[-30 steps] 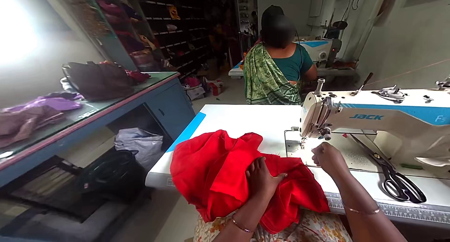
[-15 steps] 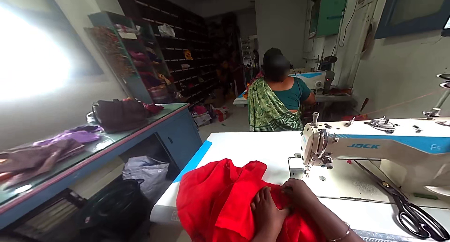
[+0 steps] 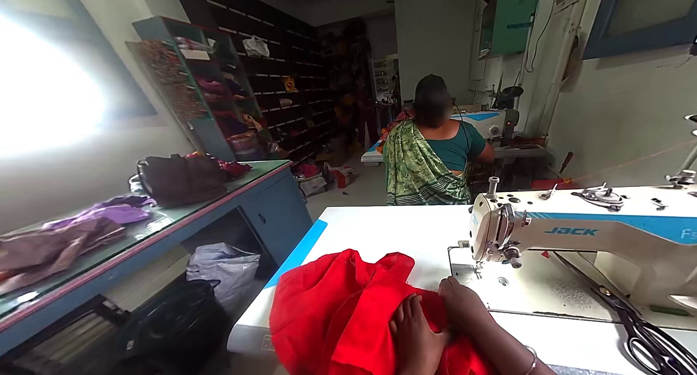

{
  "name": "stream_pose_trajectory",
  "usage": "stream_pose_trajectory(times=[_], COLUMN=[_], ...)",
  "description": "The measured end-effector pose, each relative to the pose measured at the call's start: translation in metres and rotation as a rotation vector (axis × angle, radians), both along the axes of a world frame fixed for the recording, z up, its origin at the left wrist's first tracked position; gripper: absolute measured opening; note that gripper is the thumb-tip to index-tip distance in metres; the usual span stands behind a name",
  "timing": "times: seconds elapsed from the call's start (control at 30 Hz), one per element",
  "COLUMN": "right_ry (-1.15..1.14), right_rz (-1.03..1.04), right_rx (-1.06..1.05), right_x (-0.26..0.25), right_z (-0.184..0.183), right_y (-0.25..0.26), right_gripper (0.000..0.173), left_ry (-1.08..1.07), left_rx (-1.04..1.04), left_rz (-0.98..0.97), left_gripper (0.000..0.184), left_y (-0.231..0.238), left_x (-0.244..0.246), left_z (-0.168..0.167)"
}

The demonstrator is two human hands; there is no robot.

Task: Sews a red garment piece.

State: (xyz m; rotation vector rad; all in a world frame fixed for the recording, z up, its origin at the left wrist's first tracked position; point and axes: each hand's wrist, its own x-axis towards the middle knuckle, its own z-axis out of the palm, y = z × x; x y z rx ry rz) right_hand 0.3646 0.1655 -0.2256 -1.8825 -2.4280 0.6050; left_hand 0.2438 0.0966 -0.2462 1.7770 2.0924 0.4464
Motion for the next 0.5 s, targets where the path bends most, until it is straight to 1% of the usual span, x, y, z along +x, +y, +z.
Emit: stream_pose_trajectory(times=[0.1,0.17,0.2,0.37,0.4,0.47,0.5], right_ry=[0.233,0.361,0.393,0.417,0.438,0.485,0.488], right_rz=[-0.194,-0.255,-0.252,-0.088,-0.032,0.148,0.224], right_rx=[-0.029,-0.052,-0.054,0.005,0.032,0.081,0.065], right_x=[0.010,0.017,0.018,0.018,0.020,0.027,0.031], right_z=[0.000,-0.005,-0.008,-0.003,-0.004,-0.014,-0.017], right_y=[0.006,0.010,0.011,-0.006,-0.009,-0.011,-0.012], right_gripper=[0.029,0.026,0.026,0.026,0.025,0.024,0.026], left_ry=[0.003,-0.004,-0.006,-0.043,-0.045,-0.053,-0.056], left_rx=[0.024,0.038,0.044,0.000,-0.004,0.013,0.019], left_rz=[0.002,-0.002,-0.010,-0.159,-0.182,-0.214,-0.227], left_gripper=[0.093,0.093,0.093,0.089,0.090,0.094,0.094], left_y=[0.000,-0.002,-0.002,-0.005,-0.007,-0.012,-0.014], left_x=[0.000,-0.001,-0.002,-0.008,-0.011,-0.015,-0.016], left_z=[0.001,-0.001,-0.001,0.002,0.001,-0.001,-0.001])
